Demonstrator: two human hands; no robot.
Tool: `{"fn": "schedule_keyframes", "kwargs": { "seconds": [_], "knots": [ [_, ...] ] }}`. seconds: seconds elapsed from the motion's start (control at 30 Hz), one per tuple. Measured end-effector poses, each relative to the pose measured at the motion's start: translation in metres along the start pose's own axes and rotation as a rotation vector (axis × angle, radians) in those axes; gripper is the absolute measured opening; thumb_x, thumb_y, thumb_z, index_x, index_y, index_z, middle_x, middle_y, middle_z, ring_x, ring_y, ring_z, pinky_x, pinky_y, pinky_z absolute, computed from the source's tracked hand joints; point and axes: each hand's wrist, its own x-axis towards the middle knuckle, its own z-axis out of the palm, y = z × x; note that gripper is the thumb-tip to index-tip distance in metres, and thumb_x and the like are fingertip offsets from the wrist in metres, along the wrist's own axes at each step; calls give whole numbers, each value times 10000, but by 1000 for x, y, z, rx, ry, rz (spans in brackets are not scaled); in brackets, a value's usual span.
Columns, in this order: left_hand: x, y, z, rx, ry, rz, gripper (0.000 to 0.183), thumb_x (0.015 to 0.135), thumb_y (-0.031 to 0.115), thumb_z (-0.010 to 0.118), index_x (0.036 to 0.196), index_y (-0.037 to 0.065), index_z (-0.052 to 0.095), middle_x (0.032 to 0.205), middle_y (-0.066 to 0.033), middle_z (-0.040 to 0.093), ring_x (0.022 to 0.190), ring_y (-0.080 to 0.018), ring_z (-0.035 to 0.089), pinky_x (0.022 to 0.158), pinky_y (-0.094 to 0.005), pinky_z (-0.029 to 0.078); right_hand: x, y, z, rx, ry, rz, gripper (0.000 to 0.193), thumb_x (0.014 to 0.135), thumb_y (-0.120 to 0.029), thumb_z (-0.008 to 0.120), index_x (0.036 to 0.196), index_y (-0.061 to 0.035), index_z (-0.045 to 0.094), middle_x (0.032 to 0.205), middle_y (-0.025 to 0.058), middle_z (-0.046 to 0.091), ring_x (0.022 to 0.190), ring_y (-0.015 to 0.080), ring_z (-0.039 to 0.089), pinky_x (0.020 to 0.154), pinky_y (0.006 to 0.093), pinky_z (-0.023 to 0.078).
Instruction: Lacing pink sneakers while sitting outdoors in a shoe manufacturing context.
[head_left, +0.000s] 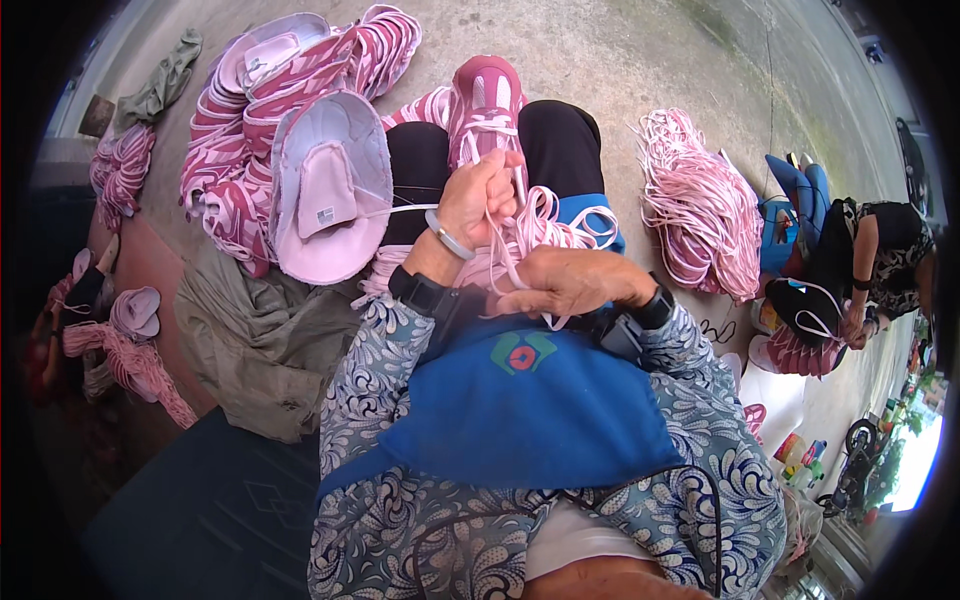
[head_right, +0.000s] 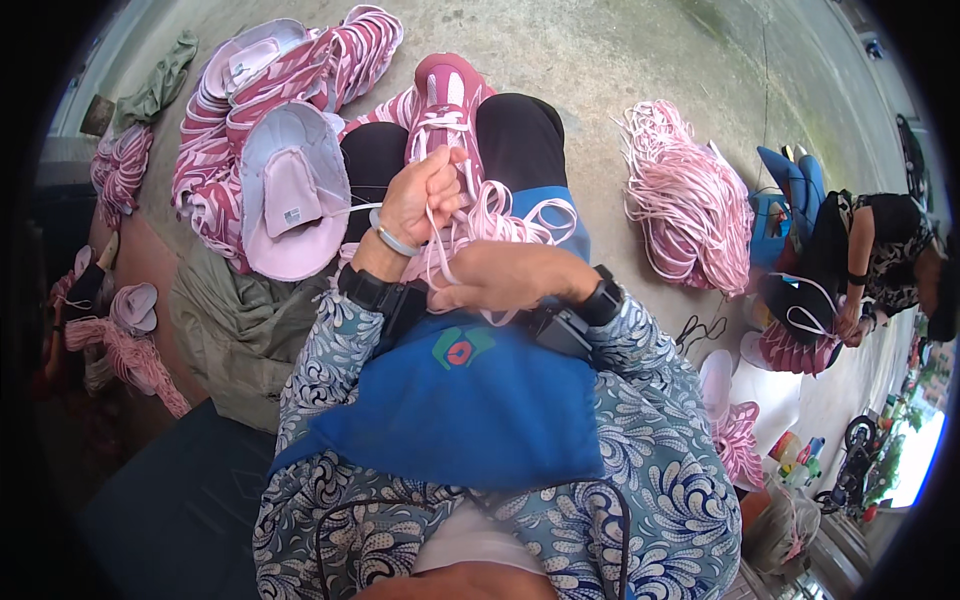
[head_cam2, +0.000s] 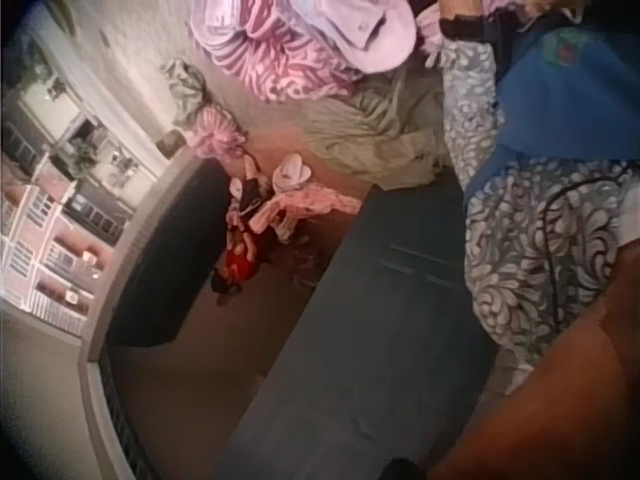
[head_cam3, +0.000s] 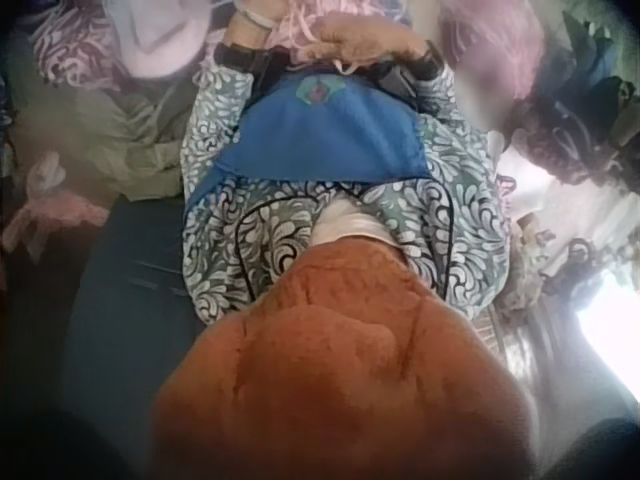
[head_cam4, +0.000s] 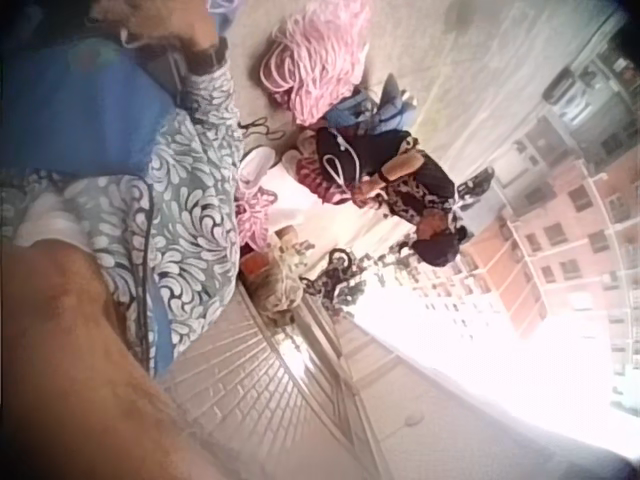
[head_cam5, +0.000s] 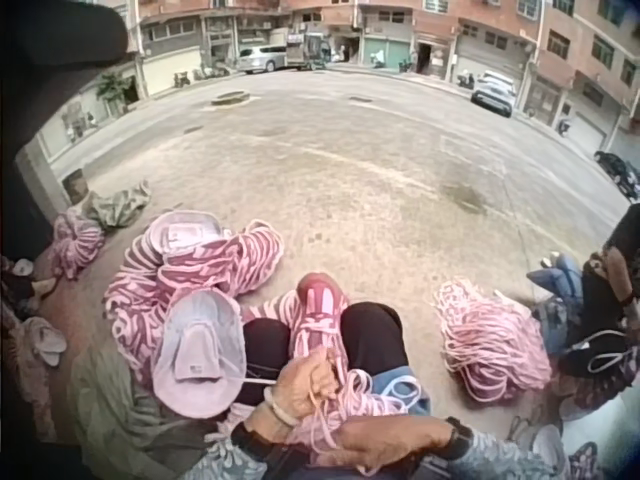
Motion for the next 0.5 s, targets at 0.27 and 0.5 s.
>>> {"fn": "schedule_keyframes", "kwargs": {
  "seconds": [0.27,0.5],
  "knots": [
    [-25,-13,19,755,426,66,382,948,359,440,827,20,568,536,44,377,415,-41,337,359,-199,306,36,76,-47,-483,1244,93,178,813,-200,611,918,-60,644,814,142,570,732,319,601,640,410,477],
    [-45,-9,15,1013,521,83,534,955,444,362,676,18,520,519,7,402,442,-82,383,397,-257,313,69,91,-50,-724,1142,225,164,838,-218,570,907,-72,599,877,150,553,697,359,596,623,458,480]
  ]
}}
